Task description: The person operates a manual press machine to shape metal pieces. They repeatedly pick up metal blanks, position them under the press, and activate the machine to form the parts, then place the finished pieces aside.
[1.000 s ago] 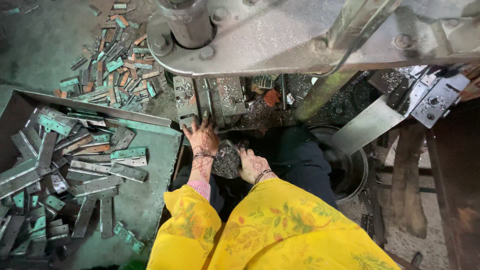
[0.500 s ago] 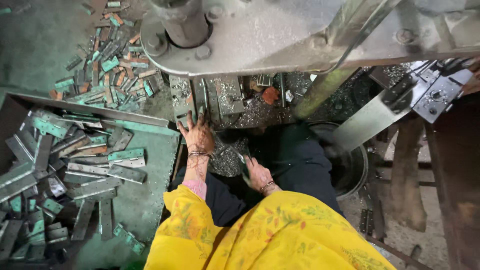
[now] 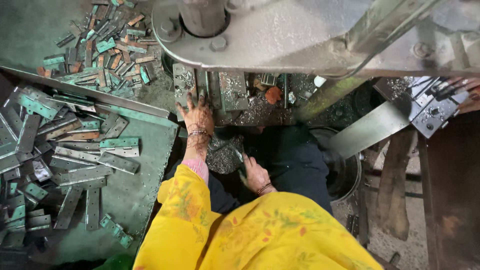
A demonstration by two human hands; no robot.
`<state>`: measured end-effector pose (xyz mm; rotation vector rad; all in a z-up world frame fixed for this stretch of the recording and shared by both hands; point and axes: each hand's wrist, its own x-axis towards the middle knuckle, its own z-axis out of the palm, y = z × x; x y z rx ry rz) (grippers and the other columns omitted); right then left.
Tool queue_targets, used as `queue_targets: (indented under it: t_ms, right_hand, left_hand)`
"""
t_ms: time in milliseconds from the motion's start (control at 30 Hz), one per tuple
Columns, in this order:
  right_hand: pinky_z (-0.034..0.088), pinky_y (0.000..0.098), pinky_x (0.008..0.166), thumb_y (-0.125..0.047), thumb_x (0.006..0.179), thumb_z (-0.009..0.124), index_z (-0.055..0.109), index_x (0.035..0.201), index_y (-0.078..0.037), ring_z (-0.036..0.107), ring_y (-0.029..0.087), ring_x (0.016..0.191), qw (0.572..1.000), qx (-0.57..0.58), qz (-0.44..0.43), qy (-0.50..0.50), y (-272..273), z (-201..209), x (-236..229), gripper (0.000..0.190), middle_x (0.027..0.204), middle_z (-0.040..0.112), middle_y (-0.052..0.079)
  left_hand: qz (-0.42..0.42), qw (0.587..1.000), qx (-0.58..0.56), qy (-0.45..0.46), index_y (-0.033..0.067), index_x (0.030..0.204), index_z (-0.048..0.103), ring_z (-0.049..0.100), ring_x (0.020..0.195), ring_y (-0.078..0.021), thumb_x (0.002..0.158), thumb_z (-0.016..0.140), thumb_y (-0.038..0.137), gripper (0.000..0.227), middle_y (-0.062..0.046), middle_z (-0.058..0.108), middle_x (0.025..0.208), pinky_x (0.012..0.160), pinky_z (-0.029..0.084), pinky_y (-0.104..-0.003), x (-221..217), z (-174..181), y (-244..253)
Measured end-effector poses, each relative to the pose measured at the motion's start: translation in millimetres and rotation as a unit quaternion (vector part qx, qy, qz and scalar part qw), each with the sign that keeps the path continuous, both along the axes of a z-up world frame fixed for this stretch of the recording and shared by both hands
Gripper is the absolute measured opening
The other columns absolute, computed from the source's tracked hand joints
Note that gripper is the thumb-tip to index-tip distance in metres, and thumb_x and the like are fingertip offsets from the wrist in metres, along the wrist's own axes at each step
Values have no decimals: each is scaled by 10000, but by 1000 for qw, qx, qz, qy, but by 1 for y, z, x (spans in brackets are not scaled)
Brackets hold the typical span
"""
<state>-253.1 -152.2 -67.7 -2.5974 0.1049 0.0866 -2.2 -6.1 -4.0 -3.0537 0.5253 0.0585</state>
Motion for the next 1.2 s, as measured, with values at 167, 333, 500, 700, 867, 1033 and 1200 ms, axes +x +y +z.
queue_targets:
  t_ms: [167, 333, 500, 700, 867, 1033, 1200]
  right_hand:
    - [585, 482, 817, -363, 877, 729, 365, 1508, -70, 676, 417, 1006, 1000, 4, 0, -30, 0, -35, -6, 785, 1319, 556, 243]
    - [570, 495, 835, -335, 817, 734, 347, 1511, -94, 662, 413, 1044, 999, 12, -7, 51, 1, 19, 8, 830, 1314, 549, 220]
    - [561, 519, 863, -332, 847, 727, 375, 1493, -85, 666, 423, 1046, 997, -11, 20, 69, -6, 52, 18, 776, 1293, 572, 220]
    - [578, 503, 823, -358, 875, 698, 333, 1540, -82, 669, 421, 1041, 1000, 8, -4, 19, -1, -11, 2, 807, 1340, 562, 243]
    - [578, 491, 849, -385, 897, 689, 309, 1550, -85, 670, 416, 1066, 999, -14, -6, 39, 2, -52, -7, 813, 1426, 507, 266]
    - [565, 498, 873, -359, 868, 708, 312, 1542, -100, 658, 422, 1081, 999, 7, -9, 51, 1, -2, 5, 824, 1437, 501, 247]
    - [560, 510, 875, -313, 840, 707, 338, 1528, -122, 665, 407, 1077, 994, -10, 13, 108, -5, 55, 17, 804, 1348, 563, 196]
  left_hand:
    - [6, 1000, -12, 1, 234, 1457, 575, 130, 1567, -350, 1013, 481, 328, 463, 51, 384, 1630, 1172, 12, -758, -2, -10, 5]
    - [5, 999, -48, 9, 236, 1423, 590, 118, 1545, -330, 993, 475, 315, 452, 62, 374, 1598, 1157, -24, -766, 10, -9, 4]
    - [2, 999, -42, 19, 253, 1392, 634, 140, 1559, -350, 967, 498, 238, 447, 64, 367, 1633, 1158, -40, -757, 25, -17, -9]
    - [-9, 998, -60, 31, 338, 1512, 506, 129, 1534, -381, 899, 489, 186, 632, 66, 290, 1657, 1127, -59, -757, 44, -7, -14]
    - [0, 999, 15, 38, 282, 1580, 448, 120, 1587, -349, 1019, 462, 224, 565, 59, 263, 1697, 1191, -37, -757, 27, 0, -13]
    - [-7, 1000, 1, 29, 283, 1541, 433, 21, 1578, -363, 1004, 439, 265, 537, 85, 185, 1699, 1145, -34, -766, 8, 10, -6]
    - [18, 999, 18, 24, 272, 1525, 469, 57, 1578, -349, 1031, 432, 297, 496, 75, 256, 1695, 1161, -17, -763, 25, 11, -8]
